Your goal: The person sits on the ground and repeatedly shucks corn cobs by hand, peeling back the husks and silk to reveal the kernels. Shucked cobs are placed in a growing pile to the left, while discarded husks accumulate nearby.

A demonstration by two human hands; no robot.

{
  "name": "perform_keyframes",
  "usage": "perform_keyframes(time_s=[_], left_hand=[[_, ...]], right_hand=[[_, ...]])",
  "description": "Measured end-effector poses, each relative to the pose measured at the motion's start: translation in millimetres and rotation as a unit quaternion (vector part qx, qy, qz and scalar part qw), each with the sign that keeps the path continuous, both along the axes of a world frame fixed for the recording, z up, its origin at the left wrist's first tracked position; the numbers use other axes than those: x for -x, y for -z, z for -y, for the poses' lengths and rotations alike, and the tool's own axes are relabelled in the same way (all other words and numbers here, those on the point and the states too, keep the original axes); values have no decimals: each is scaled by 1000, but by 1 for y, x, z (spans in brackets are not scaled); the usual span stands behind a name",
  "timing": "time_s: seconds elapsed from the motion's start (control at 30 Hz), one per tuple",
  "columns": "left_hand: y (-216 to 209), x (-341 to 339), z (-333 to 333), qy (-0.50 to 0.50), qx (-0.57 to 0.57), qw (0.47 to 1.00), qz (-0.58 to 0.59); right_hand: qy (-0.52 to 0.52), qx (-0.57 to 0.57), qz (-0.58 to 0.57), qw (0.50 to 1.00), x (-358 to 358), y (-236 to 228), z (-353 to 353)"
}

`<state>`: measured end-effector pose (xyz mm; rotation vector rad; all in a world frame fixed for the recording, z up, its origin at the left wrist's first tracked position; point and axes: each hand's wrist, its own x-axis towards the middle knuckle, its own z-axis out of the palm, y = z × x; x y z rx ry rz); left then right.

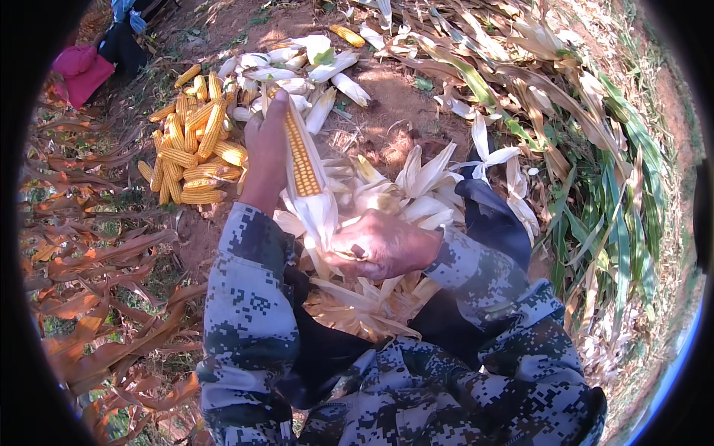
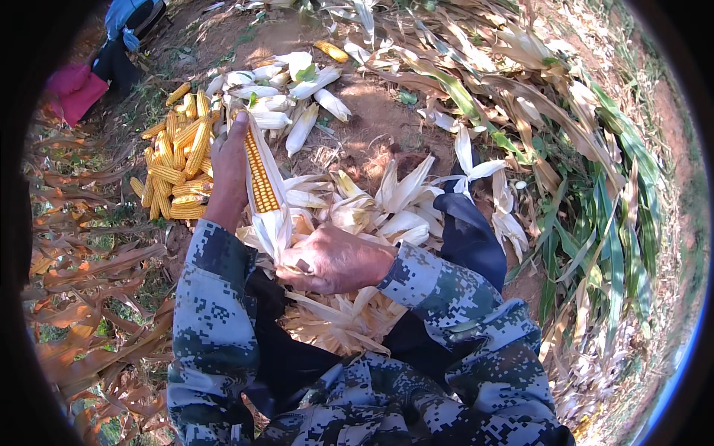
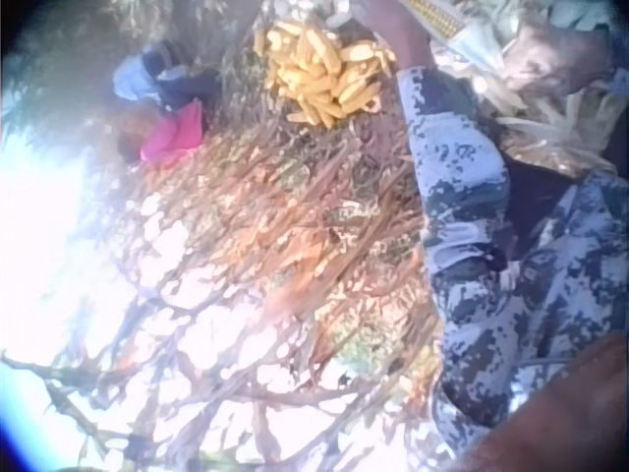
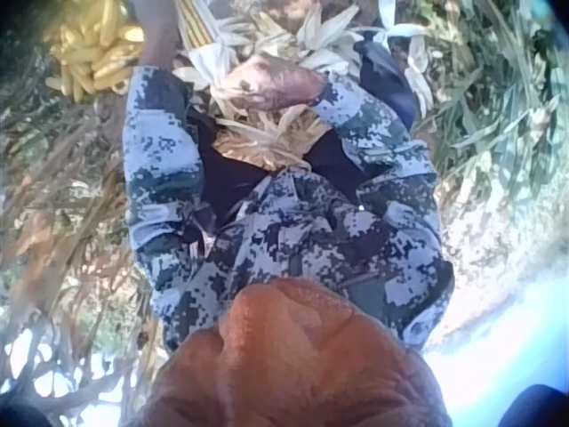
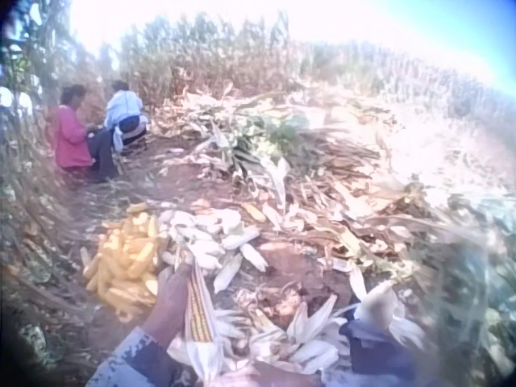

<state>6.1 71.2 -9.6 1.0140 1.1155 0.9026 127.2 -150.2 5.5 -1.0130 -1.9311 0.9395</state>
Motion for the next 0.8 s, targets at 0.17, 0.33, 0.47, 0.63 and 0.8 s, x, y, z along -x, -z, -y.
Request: perform_keyframes(time_s=[0.17,0.33,0.47,0.63,0.8], left_hand=[[-14,15,-4,-58,-29,998,-22],[-7,0,10,-29,-100,994,-36],[3,-13,13,4,-44,999,4],[14,-21,22,-8,-22,999,22],[18,-38,39,-47,-23,998,29]], right_hand=[[-68,17,57,996,11,17,30],[-85,80,76,990,-5,29,20],[-69,240,41,967,-28,14,6],[206,246,-248,914,-37,8,-13],[309,163,-255,902,-27,25,-30]])
